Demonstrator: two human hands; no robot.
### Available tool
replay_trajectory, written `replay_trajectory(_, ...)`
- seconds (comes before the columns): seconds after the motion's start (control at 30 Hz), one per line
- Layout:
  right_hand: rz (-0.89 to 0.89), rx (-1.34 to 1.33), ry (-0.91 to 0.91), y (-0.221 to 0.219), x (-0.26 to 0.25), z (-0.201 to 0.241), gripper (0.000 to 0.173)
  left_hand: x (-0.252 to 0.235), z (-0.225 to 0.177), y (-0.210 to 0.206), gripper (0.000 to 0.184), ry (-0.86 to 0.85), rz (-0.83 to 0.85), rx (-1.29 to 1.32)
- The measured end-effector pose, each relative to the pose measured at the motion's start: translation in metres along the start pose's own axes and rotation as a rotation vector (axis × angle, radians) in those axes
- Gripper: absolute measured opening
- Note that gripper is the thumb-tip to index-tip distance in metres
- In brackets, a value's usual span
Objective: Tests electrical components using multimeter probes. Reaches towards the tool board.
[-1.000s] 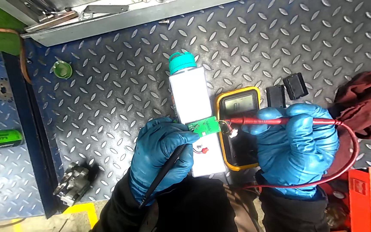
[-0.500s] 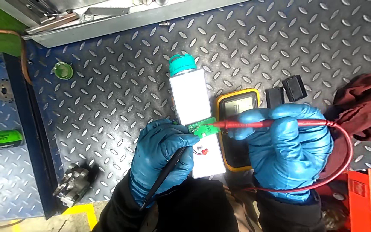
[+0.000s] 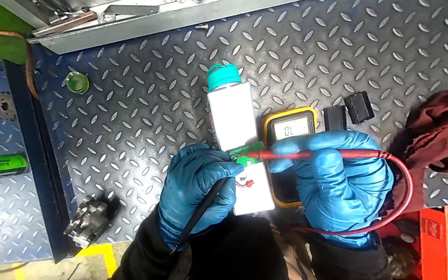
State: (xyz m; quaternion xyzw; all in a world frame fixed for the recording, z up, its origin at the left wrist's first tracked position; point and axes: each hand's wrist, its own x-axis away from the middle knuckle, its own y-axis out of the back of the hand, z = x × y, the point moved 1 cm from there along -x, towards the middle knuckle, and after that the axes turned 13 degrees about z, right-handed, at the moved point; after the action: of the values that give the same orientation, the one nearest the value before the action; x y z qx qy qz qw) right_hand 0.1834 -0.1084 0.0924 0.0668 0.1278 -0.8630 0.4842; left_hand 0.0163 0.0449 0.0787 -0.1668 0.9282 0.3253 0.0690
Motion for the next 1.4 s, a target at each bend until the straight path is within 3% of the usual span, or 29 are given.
replay_trajectory(0.6,0.001,0.052,0.015,-0.002,-0.01,0.008,0.014,0.0,-0.002,-0.001,0.016,-0.005,-0.006,-0.045)
replay_trajectory(0.9,0.147,0.113,-0.023,-0.003,-0.042,0.006,0.017,-0.001,-0.001,-0.001,0.017,-0.011,-0.003,-0.029)
replay_trajectory(1.4,0.149,0.125,-0.03,0.009,-0.042,0.007,0.016,-0.001,0.0,0.0,0.018,-0.013,0.009,-0.019)
